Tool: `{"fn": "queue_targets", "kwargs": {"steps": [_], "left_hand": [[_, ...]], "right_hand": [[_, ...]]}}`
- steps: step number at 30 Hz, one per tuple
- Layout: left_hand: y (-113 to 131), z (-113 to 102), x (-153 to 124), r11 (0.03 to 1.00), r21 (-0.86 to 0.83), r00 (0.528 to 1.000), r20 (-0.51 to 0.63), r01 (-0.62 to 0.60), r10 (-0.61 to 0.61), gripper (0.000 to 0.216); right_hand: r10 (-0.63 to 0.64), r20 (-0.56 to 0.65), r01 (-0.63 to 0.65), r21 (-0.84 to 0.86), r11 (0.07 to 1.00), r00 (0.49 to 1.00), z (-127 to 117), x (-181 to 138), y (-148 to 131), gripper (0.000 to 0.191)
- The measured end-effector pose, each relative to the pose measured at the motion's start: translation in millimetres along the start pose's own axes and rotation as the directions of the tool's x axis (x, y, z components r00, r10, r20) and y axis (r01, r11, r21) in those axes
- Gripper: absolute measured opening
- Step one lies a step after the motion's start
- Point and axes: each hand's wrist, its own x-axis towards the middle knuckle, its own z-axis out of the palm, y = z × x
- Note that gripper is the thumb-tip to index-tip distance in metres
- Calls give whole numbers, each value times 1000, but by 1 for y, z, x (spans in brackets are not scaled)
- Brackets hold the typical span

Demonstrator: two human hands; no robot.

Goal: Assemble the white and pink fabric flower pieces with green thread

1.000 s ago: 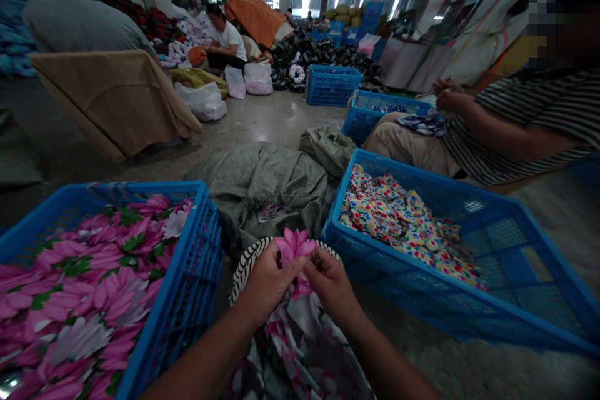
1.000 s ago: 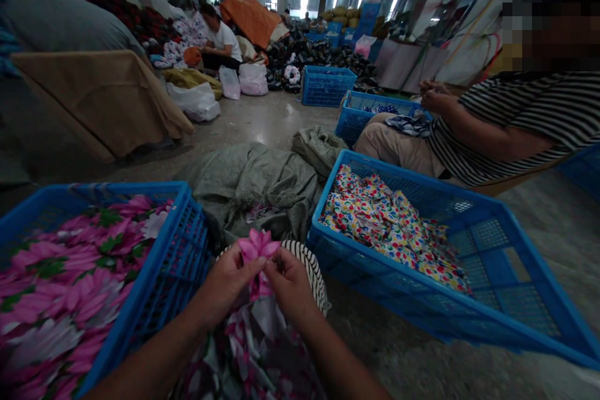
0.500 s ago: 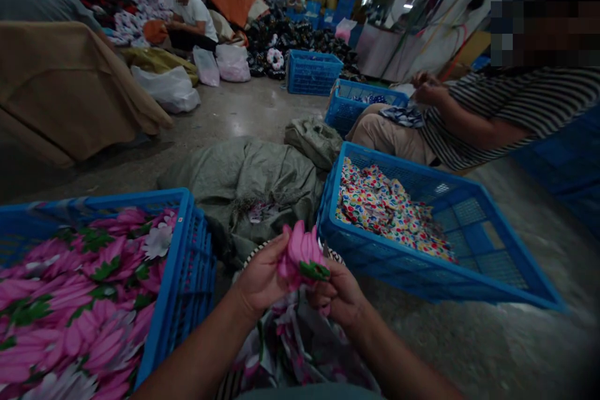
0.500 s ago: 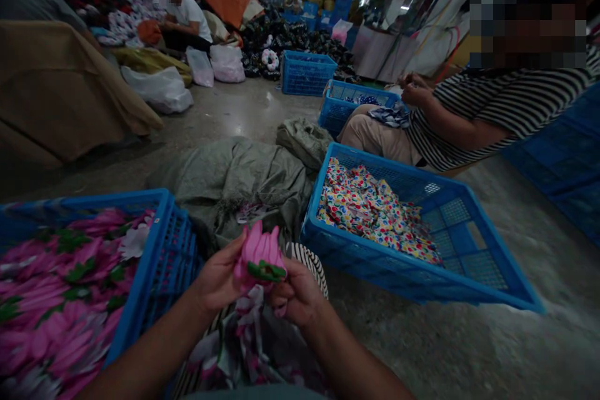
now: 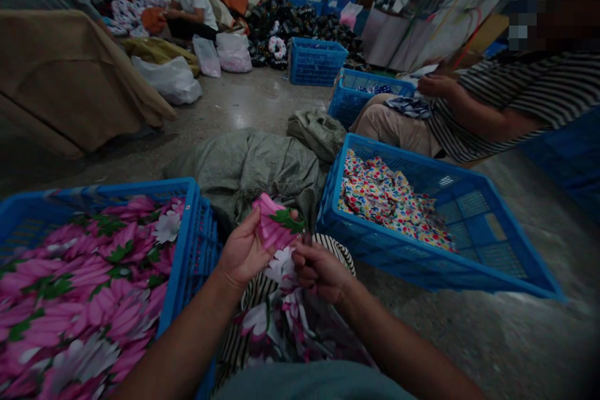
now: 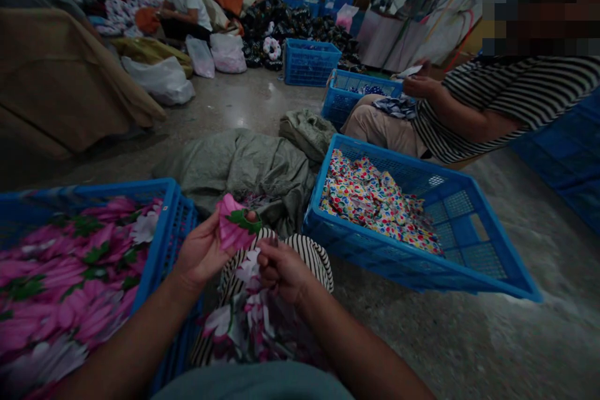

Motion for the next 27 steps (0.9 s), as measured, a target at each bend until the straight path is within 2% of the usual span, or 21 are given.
{"fn": "queue_targets", "kwargs": {"steps": [2,3,4,5,6,7,9,10,11,12,13,14,15,16,17,18,19,22,24,27], "left_hand": [[18,-10,-12,989,115,984,-143,-89,105,22],[29,-18,-22,966,225,954,-239,-130,184,25],[43,-29,-35,914,382,901,-333,-139,277,29],[57,-40,-51,812,574,833,-395,-106,388,33],[72,-53,-69,623,782,733,-411,-23,543,37],[84,-65,-88,373,914,658,-381,161,650,41],[99,-83,-122,247,914,583,-397,321,709,34],[99,-87,-134,157,906,541,-365,392,757,33],[93,-87,-142,24,886,526,-297,463,797,33],[80,-84,-144,-78,885,562,-220,458,797,31],[62,-76,-141,-103,912,626,-187,397,758,29],[40,-66,-133,-62,954,708,-173,293,685,26],[16,-55,-121,-31,989,801,-100,147,591,22],[-9,-43,-107,-10,1000,876,-7,13,483,17],[-33,-31,-92,20,996,926,69,-83,370,13],[-55,-22,-78,54,987,951,129,-150,281,11],[-73,-15,-66,95,980,956,147,-175,253,9],[-103,-9,-42,159,975,961,114,-157,253,8],[-108,-14,-35,126,979,952,119,-160,283,14],[-106,-16,-30,-1,986,953,162,-167,256,32]], "right_hand": [[-97,-14,97,-4,995,995,-7,-7,-19,27],[-125,-16,125,-5,992,992,-11,-11,-30,27],[-163,-22,163,-9,987,986,-17,-15,-40,26],[-206,-28,205,-29,978,978,-22,-21,-49,25],[-230,-35,228,-51,972,972,-29,-26,-55,25],[-250,-46,246,-81,966,967,-36,-32,-60,25],[-293,-83,276,-172,946,952,-51,-41,-62,26],[-314,-110,281,-241,929,943,-59,-43,-60,27],[-333,-136,276,-324,905,933,-66,-45,-56,28],[-354,-152,265,-418,869,923,-72,-45,-50,28],[-375,-148,252,-517,818,915,-78,-44,-44,27],[-396,-120,247,-611,752,910,-82,-42,-37,26],[-416,-65,259,-693,673,907,-86,-39,-31,24],[-430,9,286,-759,585,903,-89,-37,-25,22],[-437,85,320,-805,500,895,-91,-34,-21,24],[-427,164,357,-833,423,889,-93,-31,-18,28],[-404,235,391,-846,364,884,-94,-29,-17,29],[-349,366,470,-834,289,863,-96,-28,-23,7],[-363,390,501,-815,292,846,-96,-31,-31,10],[-426,409,561,-757,336,807,-98,-37,-38,12]]}}
